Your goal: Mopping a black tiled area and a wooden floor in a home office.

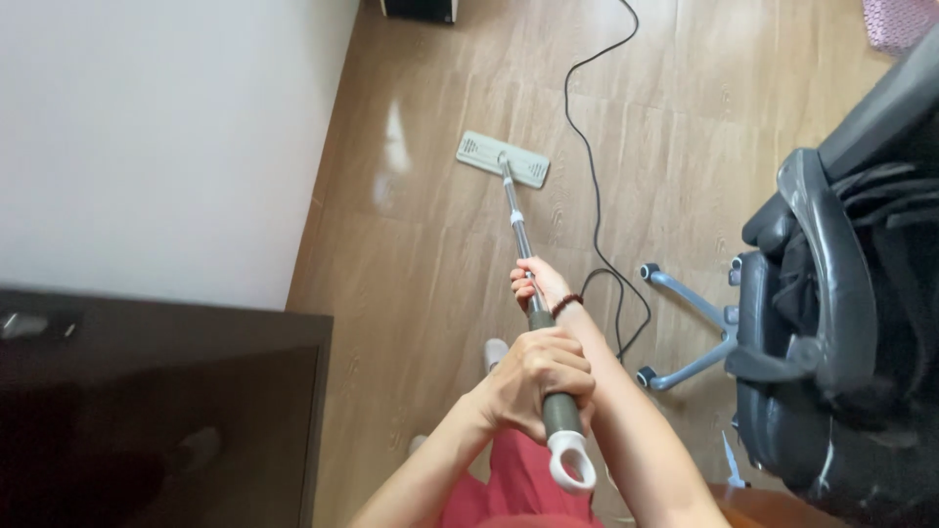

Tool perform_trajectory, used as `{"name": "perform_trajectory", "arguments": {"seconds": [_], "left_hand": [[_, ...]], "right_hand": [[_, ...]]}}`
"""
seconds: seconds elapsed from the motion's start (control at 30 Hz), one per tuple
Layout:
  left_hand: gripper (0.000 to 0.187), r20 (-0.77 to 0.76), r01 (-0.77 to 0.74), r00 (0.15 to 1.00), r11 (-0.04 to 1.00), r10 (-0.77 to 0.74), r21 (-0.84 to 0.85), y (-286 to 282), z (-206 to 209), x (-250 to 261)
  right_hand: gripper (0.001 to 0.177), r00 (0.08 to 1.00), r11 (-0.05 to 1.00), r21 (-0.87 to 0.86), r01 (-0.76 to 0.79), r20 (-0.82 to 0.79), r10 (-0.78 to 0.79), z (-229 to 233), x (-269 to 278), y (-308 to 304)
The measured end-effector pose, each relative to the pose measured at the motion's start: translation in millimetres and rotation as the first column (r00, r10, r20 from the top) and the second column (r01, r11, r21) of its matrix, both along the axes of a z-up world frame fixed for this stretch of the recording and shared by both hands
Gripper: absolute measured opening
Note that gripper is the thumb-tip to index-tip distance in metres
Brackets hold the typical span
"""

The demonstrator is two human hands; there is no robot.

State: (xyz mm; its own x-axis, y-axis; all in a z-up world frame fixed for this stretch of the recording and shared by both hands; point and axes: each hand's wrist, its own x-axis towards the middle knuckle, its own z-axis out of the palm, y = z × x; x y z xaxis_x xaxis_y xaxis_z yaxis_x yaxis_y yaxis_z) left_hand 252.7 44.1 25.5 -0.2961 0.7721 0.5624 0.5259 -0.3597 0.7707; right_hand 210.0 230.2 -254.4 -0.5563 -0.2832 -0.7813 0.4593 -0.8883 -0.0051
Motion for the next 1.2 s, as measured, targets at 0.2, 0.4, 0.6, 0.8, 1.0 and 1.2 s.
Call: {"name": "perform_trajectory", "arguments": {"seconds": [0.2,0.4,0.6,0.8,1.0,1.2], "left_hand": [[0.021,-0.028,-0.058,0.998,0.991,0.055,-0.121,73.1,-38.1,-99.3],[0.026,-0.005,-0.181,0.983,0.963,0.183,-0.2,138.8,-76.5,-174.4],[0.038,-0.074,-0.198,0.98,0.953,0.186,-0.227,178.9,-78.0,-177.2],[0.037,-0.118,-0.134,0.987,0.953,0.105,-0.272,156.6,-68.6,-118.8],[0.035,-0.128,-0.066,0.991,0.958,0.031,-0.279,101.1,-50.6,-18.1],[0.028,-0.125,-0.034,0.992,0.95,-0.006,-0.311,9.3,-19.9,97.5]], "right_hand": [[0.025,0.995,0.976,0.22,-0.001,-0.095,0.022,-48.4,-124.0,81.7],[0.03,0.987,0.959,0.282,-0.028,-0.147,0.072,-60.7,-223.1,154.7],[0.028,0.988,0.979,0.205,0.008,-0.151,0.023,-57.7,-219.5,202.9],[0.031,0.979,0.995,0.069,0.067,-0.195,-0.052,-85.0,-139.7,188.1],[0.035,0.986,0.991,0.07,0.115,-0.127,-0.105,-38.4,-20.9,121.3],[0.034,0.987,0.987,0.072,0.143,-0.081,-0.137,-11.8,106.8,27.7]]}}
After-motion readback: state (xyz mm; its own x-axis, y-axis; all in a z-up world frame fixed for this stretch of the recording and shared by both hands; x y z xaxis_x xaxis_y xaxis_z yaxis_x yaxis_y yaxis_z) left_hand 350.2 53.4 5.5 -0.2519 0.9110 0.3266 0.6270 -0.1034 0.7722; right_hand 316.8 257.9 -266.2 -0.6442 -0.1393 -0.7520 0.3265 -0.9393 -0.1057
